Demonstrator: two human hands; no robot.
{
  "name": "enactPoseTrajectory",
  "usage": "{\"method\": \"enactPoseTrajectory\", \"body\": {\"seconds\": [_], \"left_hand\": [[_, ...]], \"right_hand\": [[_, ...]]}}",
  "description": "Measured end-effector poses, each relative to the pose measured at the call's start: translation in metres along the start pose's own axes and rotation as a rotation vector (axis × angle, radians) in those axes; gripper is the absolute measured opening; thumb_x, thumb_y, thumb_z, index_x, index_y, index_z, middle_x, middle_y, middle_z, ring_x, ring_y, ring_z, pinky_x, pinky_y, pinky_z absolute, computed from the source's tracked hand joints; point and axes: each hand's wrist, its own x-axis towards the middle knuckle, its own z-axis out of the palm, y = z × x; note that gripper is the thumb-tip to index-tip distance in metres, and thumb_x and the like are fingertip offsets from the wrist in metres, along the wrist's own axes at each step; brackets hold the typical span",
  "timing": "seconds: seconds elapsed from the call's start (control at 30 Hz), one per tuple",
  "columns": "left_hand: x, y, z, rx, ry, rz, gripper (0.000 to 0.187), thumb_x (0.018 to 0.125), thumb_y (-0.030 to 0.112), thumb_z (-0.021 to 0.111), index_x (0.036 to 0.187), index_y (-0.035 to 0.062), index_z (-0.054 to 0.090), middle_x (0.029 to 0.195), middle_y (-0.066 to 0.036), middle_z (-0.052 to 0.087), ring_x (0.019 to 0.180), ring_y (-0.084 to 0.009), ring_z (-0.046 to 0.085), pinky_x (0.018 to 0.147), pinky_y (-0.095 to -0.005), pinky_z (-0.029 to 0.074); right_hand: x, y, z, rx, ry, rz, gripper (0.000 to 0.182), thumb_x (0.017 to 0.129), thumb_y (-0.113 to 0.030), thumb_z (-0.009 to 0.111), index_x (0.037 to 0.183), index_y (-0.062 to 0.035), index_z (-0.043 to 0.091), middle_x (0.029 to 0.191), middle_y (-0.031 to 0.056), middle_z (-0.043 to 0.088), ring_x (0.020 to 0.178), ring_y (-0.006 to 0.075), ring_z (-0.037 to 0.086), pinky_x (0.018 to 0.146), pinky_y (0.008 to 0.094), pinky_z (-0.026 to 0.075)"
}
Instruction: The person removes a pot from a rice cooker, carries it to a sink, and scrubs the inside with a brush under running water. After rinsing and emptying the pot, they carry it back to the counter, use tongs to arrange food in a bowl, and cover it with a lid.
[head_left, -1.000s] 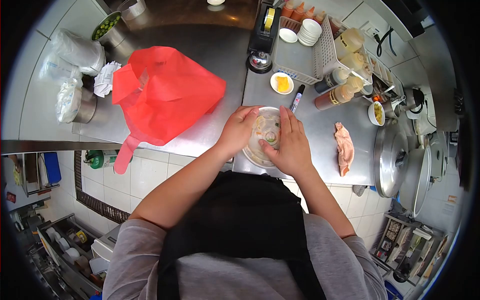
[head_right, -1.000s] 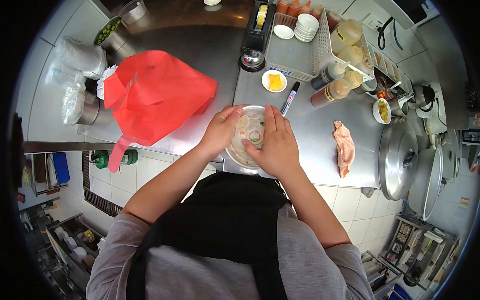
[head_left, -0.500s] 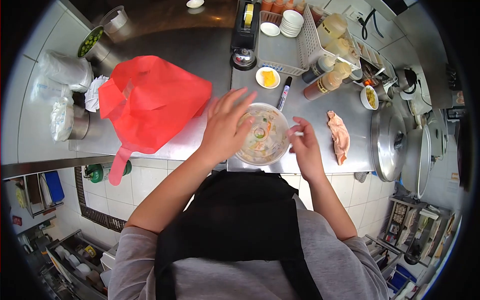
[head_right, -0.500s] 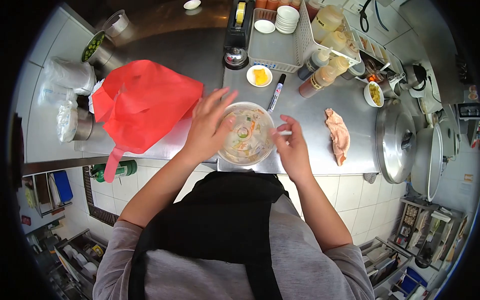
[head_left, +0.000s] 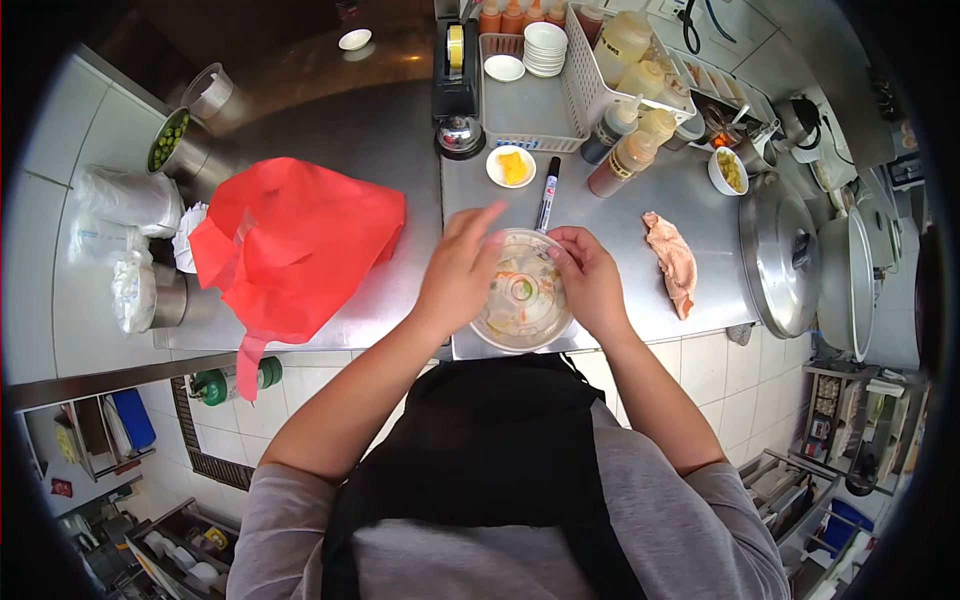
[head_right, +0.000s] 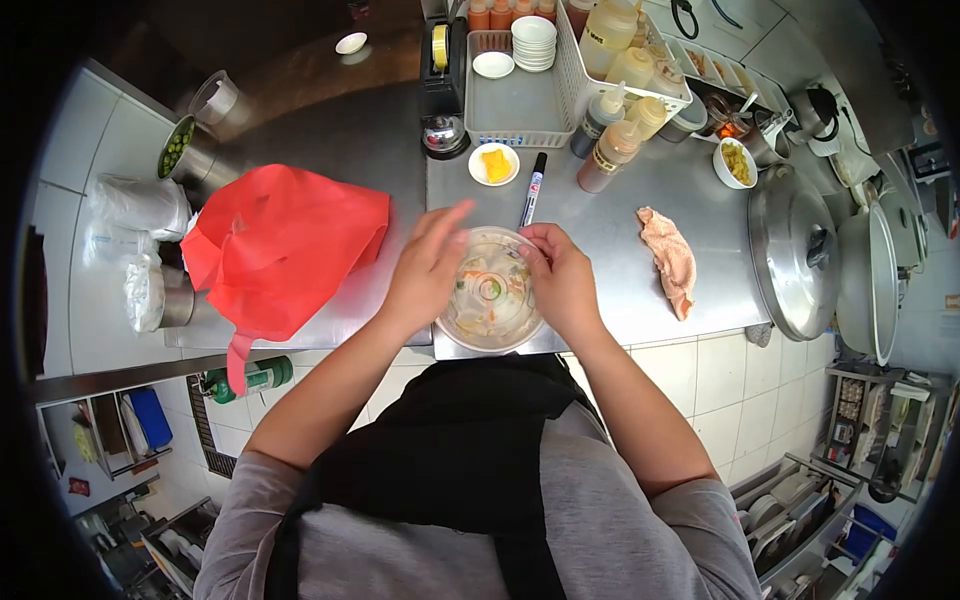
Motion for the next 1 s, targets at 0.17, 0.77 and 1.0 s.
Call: {"method": "enactPoseTrajectory", "body": {"seconds": [0.17,0.77,1.0], "left_hand": [[0.002,-0.004,0.019,-0.268,-0.018,-0.018,0.031,0.098,0.013,0.048,0.125,0.0046,0.059,0.117,-0.017,0.063,0.106,-0.0290,0.062,0.090,-0.0341,0.047],[0.022,0.004,0.008,-0.603,-0.333,-0.429,0.031,0.103,0.020,0.045,0.123,0.0017,0.061,0.105,-0.007,0.067,0.092,-0.0097,0.062,0.082,-0.0252,0.052],[0.022,-0.006,0.011,-0.575,-0.390,-0.478,0.033,0.102,0.020,0.047,0.128,0.0025,0.057,0.111,-0.008,0.066,0.096,-0.0106,0.062,0.084,-0.0257,0.051]], "right_hand": [[-0.004,-0.002,0.010,-0.205,0.168,-0.168,0.017,0.094,-0.007,0.057,0.109,-0.0015,0.063,0.089,0.0142,0.071,0.078,0.0184,0.068,0.071,0.0283,0.051],[0.005,-0.005,0.002,-0.357,0.023,-0.220,0.022,0.093,-0.006,0.055,0.113,-0.0031,0.064,0.096,0.0216,0.068,0.085,0.0359,0.068,0.075,0.0364,0.053],[0.008,-0.003,0.002,-0.425,0.006,-0.227,0.019,0.092,-0.005,0.055,0.108,-0.0013,0.064,0.095,0.0199,0.068,0.084,0.0363,0.066,0.075,0.0397,0.052]]}}
